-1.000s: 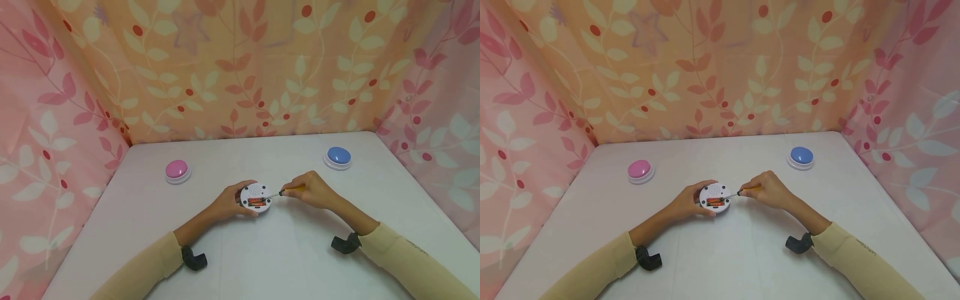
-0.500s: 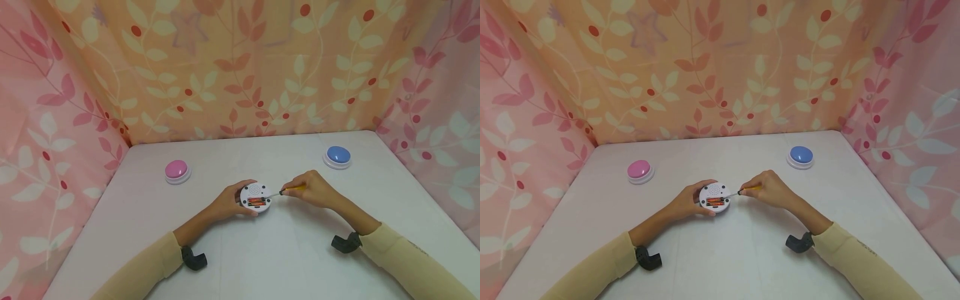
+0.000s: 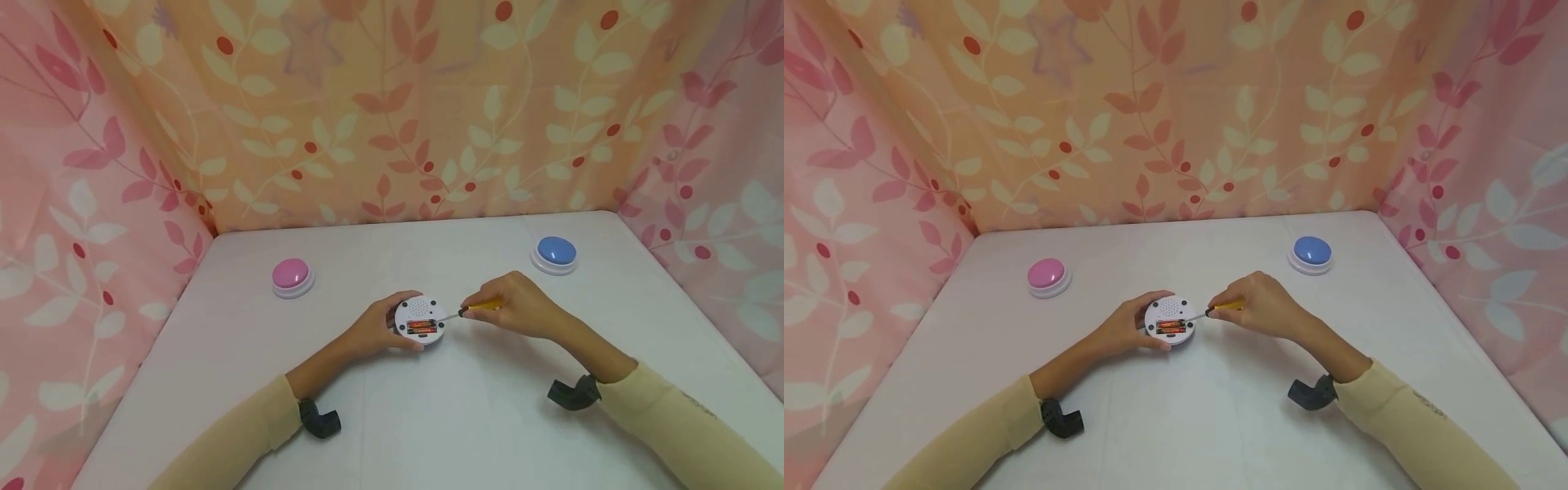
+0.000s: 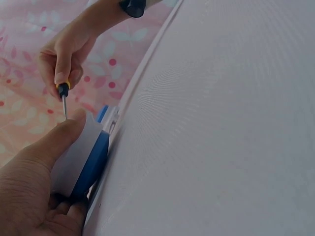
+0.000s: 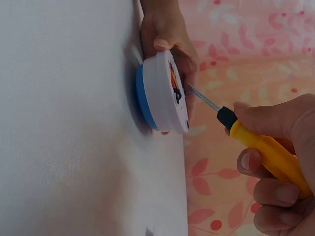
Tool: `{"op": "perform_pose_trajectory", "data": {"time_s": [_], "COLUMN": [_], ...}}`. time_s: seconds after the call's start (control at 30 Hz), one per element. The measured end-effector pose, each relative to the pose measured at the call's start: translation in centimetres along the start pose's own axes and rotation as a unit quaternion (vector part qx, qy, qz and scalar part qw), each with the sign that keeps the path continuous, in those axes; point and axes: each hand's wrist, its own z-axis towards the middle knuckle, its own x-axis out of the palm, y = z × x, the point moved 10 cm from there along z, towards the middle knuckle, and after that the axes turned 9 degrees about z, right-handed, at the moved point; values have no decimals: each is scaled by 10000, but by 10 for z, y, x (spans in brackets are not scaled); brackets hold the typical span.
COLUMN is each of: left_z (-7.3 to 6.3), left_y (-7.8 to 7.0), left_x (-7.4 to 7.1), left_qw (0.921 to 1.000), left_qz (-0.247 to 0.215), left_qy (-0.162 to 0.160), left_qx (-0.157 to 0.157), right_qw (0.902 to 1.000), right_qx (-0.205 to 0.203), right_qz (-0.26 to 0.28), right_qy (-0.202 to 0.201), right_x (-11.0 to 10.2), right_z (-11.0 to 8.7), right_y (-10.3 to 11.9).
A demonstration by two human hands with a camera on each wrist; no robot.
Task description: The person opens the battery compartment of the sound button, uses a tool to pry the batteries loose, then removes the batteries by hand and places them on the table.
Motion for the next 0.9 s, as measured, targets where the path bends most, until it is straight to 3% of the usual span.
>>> {"op": "perform_pose_trajectory", "data": {"time_s": [0.37,0.9], "left_z": [1,0], "left_y": [-3,-4], "left_x": [-1,0], "left_qw": [10000,9999], "left_qz": [-53,83], "left_qy": [30,66], "left_qx": [44,19], "right_qw": [9977,9936], "right_qx": [-142,-348], "right_qz": [-634,-1022], "right_qy": [201,336], "right_x": [6,10], "right_z": [-1,1], "right_y": [13,23]}}
